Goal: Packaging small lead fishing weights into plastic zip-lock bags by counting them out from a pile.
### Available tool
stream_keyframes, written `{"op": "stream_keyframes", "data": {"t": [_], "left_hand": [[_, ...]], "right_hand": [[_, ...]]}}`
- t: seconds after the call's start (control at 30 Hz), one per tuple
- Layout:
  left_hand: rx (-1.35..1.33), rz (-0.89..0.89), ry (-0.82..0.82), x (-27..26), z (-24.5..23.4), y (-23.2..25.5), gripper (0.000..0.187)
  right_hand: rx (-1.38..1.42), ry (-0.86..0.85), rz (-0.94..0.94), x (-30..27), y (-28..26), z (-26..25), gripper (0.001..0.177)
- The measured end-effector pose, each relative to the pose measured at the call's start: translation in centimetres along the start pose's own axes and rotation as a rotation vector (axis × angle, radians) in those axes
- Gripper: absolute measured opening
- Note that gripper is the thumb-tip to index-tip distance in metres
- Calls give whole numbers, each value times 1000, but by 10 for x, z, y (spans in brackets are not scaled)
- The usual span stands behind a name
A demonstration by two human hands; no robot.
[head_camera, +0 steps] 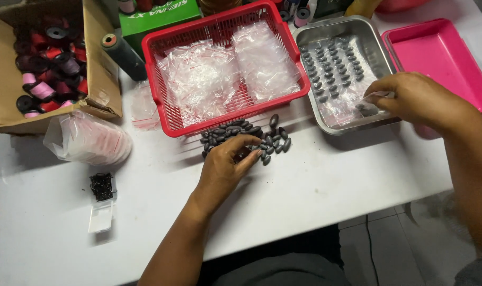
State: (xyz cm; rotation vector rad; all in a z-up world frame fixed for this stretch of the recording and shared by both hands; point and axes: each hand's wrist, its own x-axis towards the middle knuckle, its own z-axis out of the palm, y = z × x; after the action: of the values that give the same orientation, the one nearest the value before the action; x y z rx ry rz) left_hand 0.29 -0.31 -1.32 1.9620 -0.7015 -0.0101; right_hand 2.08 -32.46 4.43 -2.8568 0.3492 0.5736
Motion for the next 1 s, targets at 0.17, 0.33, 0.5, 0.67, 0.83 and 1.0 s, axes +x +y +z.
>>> {"op": "stream_keyframes", "data": {"t": [0.17, 0.33, 0.5, 0.67, 0.83, 1.0], "left_hand": [[1, -6, -2, 0, -2, 1, 19], [18, -18, -10, 0, -2, -1, 20], [46, -15, -11, -1, 2, -4, 20], [38, -43, -16, -1, 2, -5, 20], [45, -46, -25, -1, 3, -5, 20], [51, -21, -16, -2, 3, -7, 20]], "right_hand": [[-61, 132, -116, 42, 26, 14, 23], [-298, 418, -405, 54, 43, 42, 21], [-497, 325, -469, 57, 50, 62, 20], [-536, 389, -527, 63, 57, 67, 20], [-472, 378, -526, 63, 57, 68, 23], [-483, 392, -570, 64, 58, 68, 24]]}}
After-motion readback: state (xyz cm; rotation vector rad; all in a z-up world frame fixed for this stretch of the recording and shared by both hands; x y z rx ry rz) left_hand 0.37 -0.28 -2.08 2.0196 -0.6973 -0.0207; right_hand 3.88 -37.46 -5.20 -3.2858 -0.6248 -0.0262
